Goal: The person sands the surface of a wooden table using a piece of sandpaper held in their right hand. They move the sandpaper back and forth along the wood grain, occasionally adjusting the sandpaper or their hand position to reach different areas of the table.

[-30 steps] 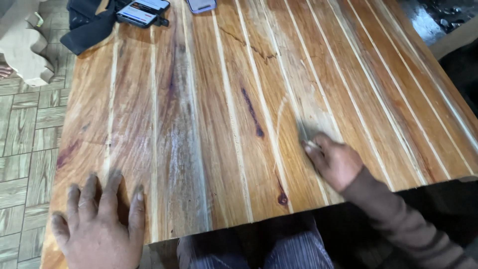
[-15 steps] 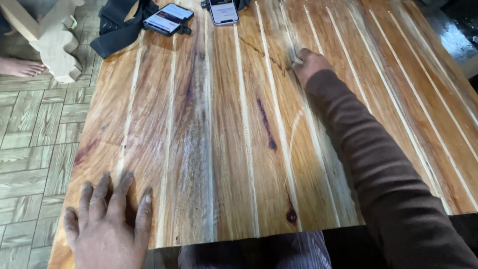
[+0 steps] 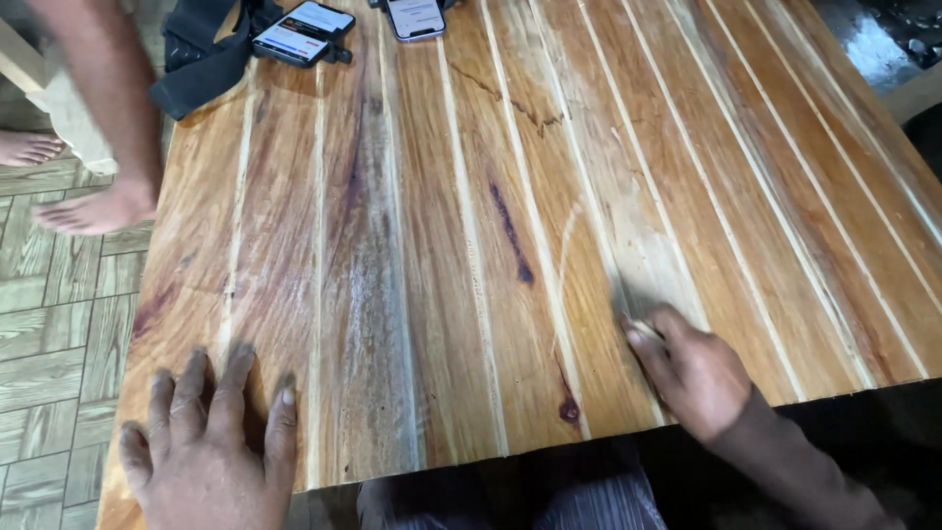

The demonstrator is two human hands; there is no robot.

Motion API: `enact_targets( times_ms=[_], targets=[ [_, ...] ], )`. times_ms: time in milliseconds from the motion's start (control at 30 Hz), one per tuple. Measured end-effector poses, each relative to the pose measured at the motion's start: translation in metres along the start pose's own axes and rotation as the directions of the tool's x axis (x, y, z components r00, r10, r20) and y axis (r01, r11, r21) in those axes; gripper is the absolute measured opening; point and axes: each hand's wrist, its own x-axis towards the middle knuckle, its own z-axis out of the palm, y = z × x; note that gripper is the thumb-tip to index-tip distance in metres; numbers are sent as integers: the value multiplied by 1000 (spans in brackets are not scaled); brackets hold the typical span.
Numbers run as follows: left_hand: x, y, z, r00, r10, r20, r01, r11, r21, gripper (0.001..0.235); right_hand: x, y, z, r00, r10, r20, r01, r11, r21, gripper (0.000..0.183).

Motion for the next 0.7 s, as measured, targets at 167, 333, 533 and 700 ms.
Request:
enact_targets(
  times_ms=[167,333,533,700],
  targets=[
    [1,-3,4,1000,4,3,-4,1000,-11,64,13,11,1,1000,21,11,-19,993,-113,26],
    [-1,-1,7,997,7,-83,-3,999,43,61,97,-55,-33,997,62,36,-60,996,-71,35],
    [0,-2,5,996,12,-89,-8,999,38,61,224,-82,-43,991,117,-62,-115,993,34,38],
    [2,-3,0,1000,-4,13,4,1000,-8,59,294,-54,-24,984,98,-150,-130,968,-215,35]
  ],
)
